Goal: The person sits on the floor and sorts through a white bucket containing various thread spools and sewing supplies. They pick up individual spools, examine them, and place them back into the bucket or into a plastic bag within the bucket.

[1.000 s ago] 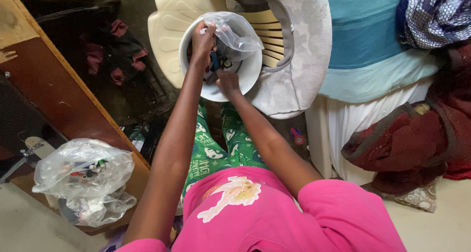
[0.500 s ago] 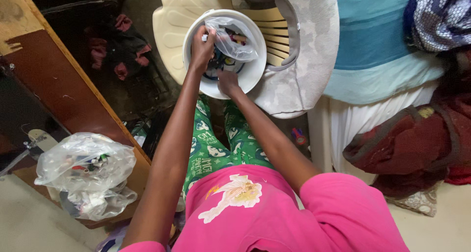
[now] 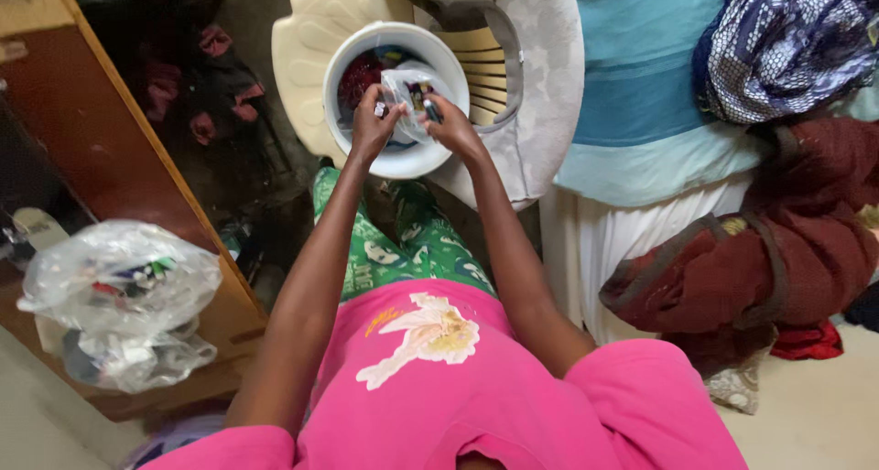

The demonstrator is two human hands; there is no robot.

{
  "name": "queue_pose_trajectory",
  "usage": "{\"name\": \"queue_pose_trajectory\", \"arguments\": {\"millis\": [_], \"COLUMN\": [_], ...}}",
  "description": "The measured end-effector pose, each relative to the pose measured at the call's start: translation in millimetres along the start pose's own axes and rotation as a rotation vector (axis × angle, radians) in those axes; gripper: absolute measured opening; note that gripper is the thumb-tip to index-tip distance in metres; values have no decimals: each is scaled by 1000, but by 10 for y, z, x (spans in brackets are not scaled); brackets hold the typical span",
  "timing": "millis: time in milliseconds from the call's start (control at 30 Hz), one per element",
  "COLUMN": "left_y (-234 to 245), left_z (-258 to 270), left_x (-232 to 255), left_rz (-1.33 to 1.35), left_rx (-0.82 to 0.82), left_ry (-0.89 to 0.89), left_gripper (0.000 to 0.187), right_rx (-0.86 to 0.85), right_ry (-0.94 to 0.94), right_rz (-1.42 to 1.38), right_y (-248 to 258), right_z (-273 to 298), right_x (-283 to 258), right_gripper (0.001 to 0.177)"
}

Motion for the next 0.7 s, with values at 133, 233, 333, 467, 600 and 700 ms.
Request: {"name": "queue_pose_trajectory", "arguments": {"millis": [133, 233, 333, 467, 600, 700], "left_y": [-47, -12, 66, 268, 696, 689], "left_z": [17, 43, 29, 68, 49, -9], "left_x": [-149, -339, -440, -645, -652, -849], "left_rz": [9, -13, 122, 154, -177, 151], "left_rx": [16, 56, 84, 178, 479, 402], "left_ry": [96, 159, 173, 226, 103, 459], "left_gripper": [29, 32, 33, 32, 32, 36], "right_rx": [-2, -75, -100, -322, -302, -330], "right_ry": [154, 201, 76, 176, 158, 170], "right_rz": [-125, -325, -697, -1034, -1140, -1085], "right_y": [40, 46, 38, -3, 82, 146], "right_z": [-362, -252, 105, 543, 653, 517], "right_x": [368, 193, -88, -687, -895, -985], "right_gripper": [57, 64, 51, 56, 54, 56]}}
Point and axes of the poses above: each hand's wrist, its own z-axis away from the middle knuckle, its own y-axis out of the back of the hand, x = y × z, the point moved 9 cm from there along -z, towards the middle knuckle, and after that the axes turned 6 degrees about -x, right-handed, at the moved point
